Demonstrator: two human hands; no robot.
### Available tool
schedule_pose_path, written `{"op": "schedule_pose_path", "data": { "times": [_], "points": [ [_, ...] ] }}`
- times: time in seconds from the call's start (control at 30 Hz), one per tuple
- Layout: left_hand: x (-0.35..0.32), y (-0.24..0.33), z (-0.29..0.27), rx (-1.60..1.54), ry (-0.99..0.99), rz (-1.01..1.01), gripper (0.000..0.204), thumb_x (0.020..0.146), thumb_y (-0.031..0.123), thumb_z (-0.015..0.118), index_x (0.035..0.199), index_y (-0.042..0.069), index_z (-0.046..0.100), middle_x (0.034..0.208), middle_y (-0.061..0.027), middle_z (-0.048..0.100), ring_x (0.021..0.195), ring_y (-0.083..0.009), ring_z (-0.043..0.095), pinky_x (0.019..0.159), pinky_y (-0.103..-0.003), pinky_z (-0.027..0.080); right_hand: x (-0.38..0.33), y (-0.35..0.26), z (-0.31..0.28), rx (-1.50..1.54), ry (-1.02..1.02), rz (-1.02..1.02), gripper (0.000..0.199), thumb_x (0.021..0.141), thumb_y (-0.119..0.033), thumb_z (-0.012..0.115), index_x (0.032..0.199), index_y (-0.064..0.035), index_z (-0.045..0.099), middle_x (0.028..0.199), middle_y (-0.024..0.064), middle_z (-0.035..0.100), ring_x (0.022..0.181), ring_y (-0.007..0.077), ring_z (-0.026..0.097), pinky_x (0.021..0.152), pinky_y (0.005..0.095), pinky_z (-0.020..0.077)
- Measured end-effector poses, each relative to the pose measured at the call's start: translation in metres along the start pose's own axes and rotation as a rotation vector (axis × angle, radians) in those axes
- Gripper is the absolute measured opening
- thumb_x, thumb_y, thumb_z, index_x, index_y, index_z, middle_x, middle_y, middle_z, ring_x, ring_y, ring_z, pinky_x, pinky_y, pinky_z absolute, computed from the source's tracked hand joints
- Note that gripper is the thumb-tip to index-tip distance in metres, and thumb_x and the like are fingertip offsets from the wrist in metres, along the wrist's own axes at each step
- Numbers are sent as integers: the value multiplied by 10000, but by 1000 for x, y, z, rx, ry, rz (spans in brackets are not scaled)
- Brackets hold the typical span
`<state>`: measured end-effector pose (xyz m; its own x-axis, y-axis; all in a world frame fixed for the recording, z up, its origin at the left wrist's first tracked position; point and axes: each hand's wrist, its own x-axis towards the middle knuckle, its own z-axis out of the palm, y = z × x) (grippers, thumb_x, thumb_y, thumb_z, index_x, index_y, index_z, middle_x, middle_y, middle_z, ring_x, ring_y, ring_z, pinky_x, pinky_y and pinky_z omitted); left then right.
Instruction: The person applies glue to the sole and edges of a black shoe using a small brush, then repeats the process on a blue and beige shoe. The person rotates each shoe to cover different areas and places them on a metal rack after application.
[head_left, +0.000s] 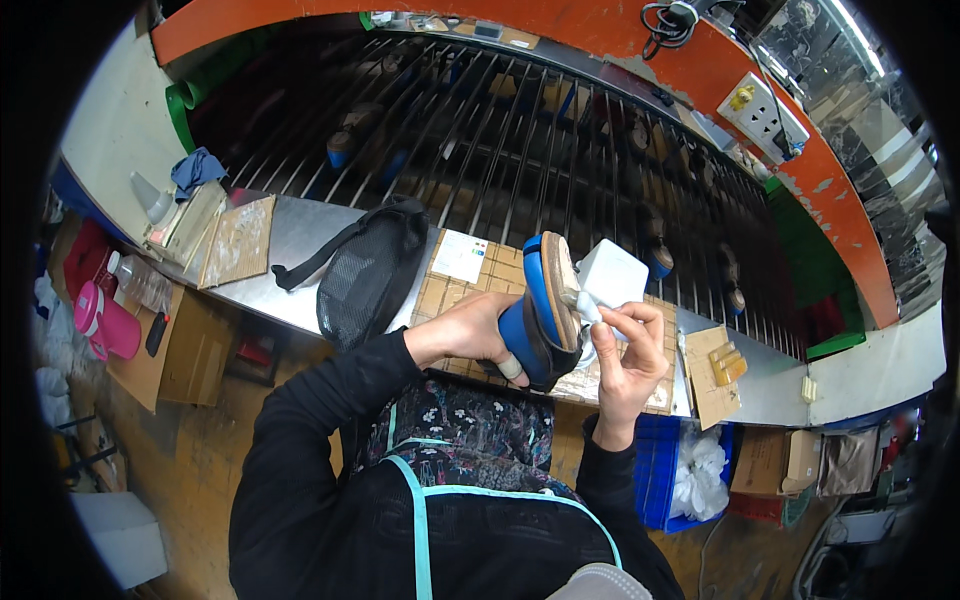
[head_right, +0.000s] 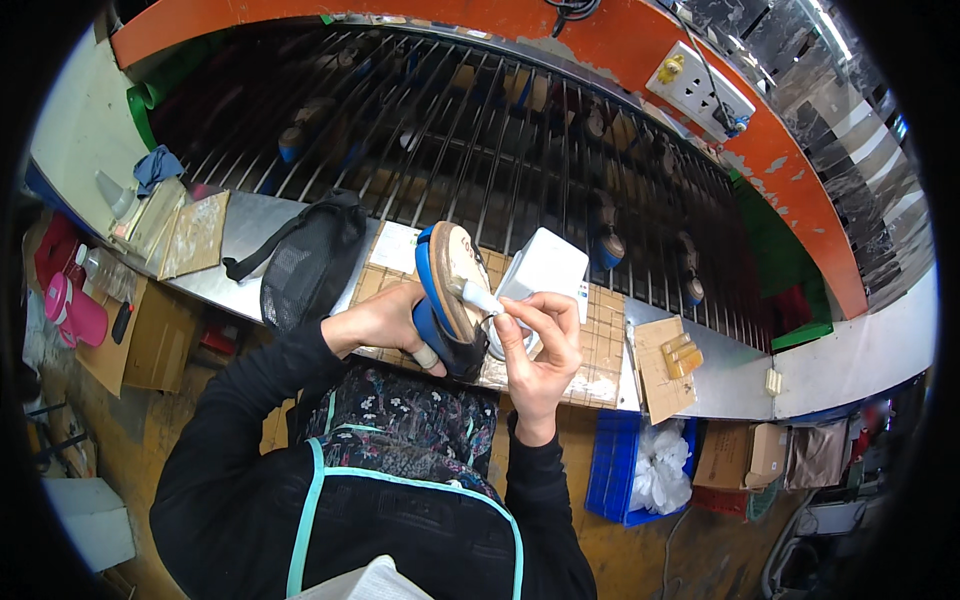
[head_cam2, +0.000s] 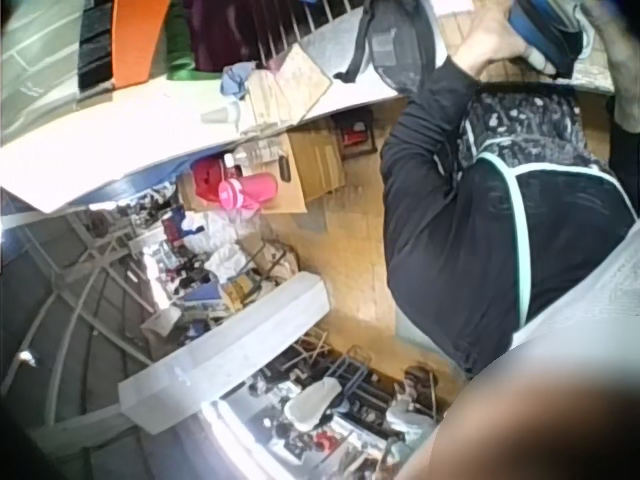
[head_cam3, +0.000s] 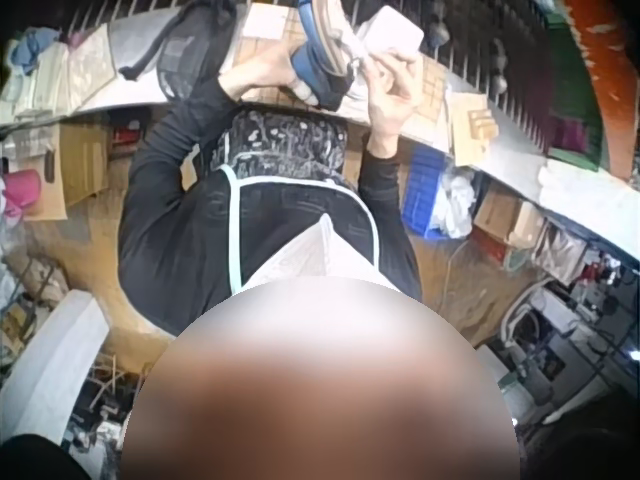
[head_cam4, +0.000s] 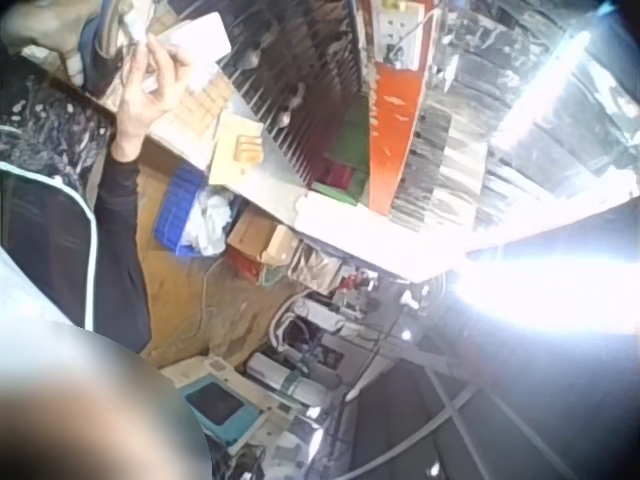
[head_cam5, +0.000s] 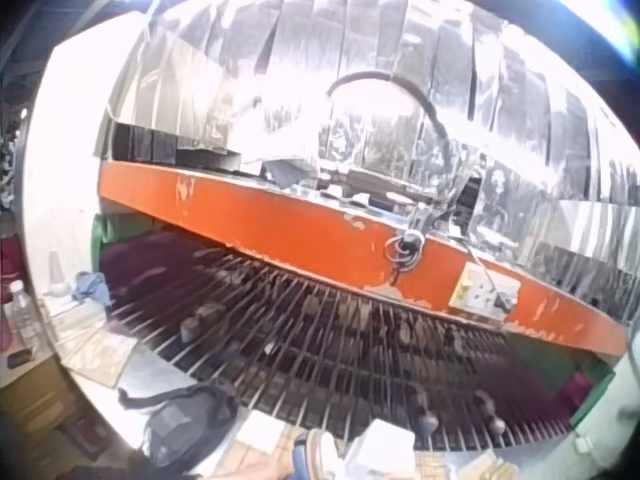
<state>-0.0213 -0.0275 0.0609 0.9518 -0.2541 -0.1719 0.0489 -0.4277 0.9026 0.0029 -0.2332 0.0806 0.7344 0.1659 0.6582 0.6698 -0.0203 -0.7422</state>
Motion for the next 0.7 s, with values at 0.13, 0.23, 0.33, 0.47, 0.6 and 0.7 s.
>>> {"op": "schedule_pose_path", "data": {
  "times": [0.13,0.23,0.33,0.47,0.6,0.7],
  "points": [
    [-1,-3,5,-241,-145,-38,720,515,116,936,1144,-36,620,1046,-136,699,971,-215,664,886,-306,517,-4,7,-2,-13,-16,18,177,805,-1,734,982,0,730,971,58,549,852,118,535,673,216,444],
    [-2,-4,8,-423,-289,-104,692,519,71,927,1129,-47,622,1044,-142,696,958,-212,667,871,-309,530,-9,14,-3,-12,-23,38,172,807,-7,734,979,3,730,966,60,551,844,122,535,676,219,442],
    [-1,-9,10,-468,-400,-174,698,509,38,922,1136,-36,625,1047,-143,693,949,-204,671,858,-314,537,-13,20,-5,-11,-29,47,170,807,-7,732,977,4,730,961,62,553,834,125,537,676,219,444],
    [1,-17,19,-532,-424,-180,695,522,24,911,1150,-33,620,1060,-143,687,962,-207,669,848,-315,542,-19,28,-9,-6,-38,57,173,798,-6,739,970,5,731,959,70,556,826,133,550,670,228,460],
    [2,-26,26,-598,-461,-176,734,511,62,917,1174,-25,613,1072,-151,684,991,-241,661,898,-336,518,-23,33,-13,-10,-51,61,173,784,-8,750,956,7,733,960,80,558,833,145,568,659,241,480],
    [2,-31,30,-628,-493,-209,744,506,80,922,1177,-18,616,1074,-148,684,996,-250,657,921,-339,504,-25,36,-19,-48,-91,67,166,777,-5,755,942,5,738,973,84,553,823,150,590,662,248,495]
  ]
}}
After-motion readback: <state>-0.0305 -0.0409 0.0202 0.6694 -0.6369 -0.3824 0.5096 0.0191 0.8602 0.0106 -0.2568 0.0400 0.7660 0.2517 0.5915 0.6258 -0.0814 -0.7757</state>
